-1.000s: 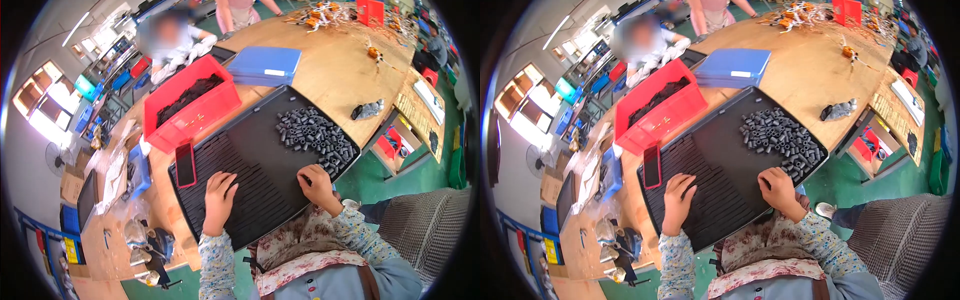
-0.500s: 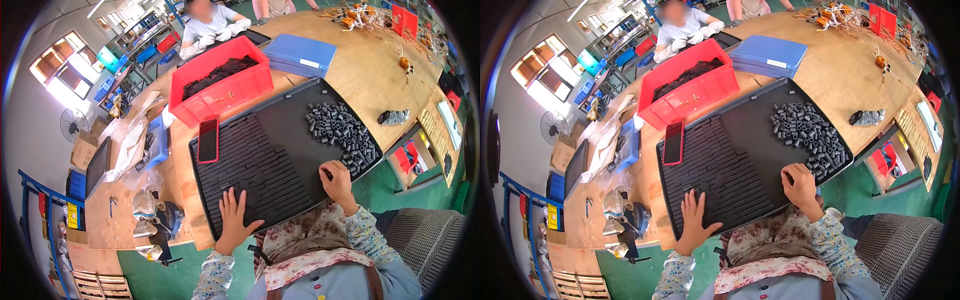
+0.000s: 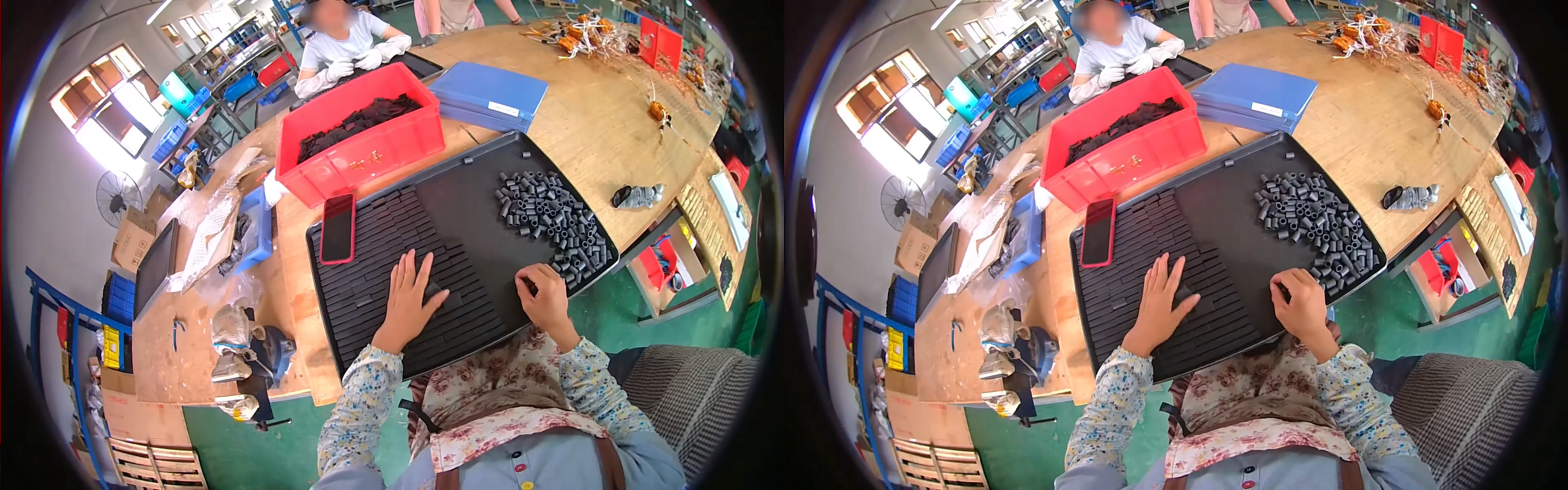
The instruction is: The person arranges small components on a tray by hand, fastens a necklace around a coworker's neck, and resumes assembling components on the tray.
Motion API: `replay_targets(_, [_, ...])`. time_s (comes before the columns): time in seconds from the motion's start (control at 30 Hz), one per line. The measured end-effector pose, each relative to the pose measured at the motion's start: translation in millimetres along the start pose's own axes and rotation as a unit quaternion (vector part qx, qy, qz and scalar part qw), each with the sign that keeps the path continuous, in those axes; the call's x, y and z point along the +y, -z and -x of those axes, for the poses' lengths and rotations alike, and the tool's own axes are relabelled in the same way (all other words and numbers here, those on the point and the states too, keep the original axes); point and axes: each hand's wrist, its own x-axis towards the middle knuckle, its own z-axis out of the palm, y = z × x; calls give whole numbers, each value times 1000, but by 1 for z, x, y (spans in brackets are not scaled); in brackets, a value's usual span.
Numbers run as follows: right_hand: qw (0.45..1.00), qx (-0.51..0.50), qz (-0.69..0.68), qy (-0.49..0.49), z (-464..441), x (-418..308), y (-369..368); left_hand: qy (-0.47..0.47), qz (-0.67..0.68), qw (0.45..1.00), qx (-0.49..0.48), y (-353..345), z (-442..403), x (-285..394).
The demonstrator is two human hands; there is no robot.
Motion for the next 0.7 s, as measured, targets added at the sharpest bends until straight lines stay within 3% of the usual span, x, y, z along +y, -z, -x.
replay_targets(0.2, [1000, -14, 1, 6, 0, 0, 1, 48, 93, 988, 115, 50, 14, 0])
replay_targets(0.37, [1000, -5, -7, 5, -3, -1, -1, 84, 71, 992, 58, 88, 91, -4])
replay_targets(0.47, [1000, -11, -14, -2, -1, 1, -4, 170, 145, 975, 14, 83, 122, 11])
replay_targets(0.7, [1000, -14, -11, -8, -2, -1, -2, 91, 93, 991, 20, 71, 112, 23])
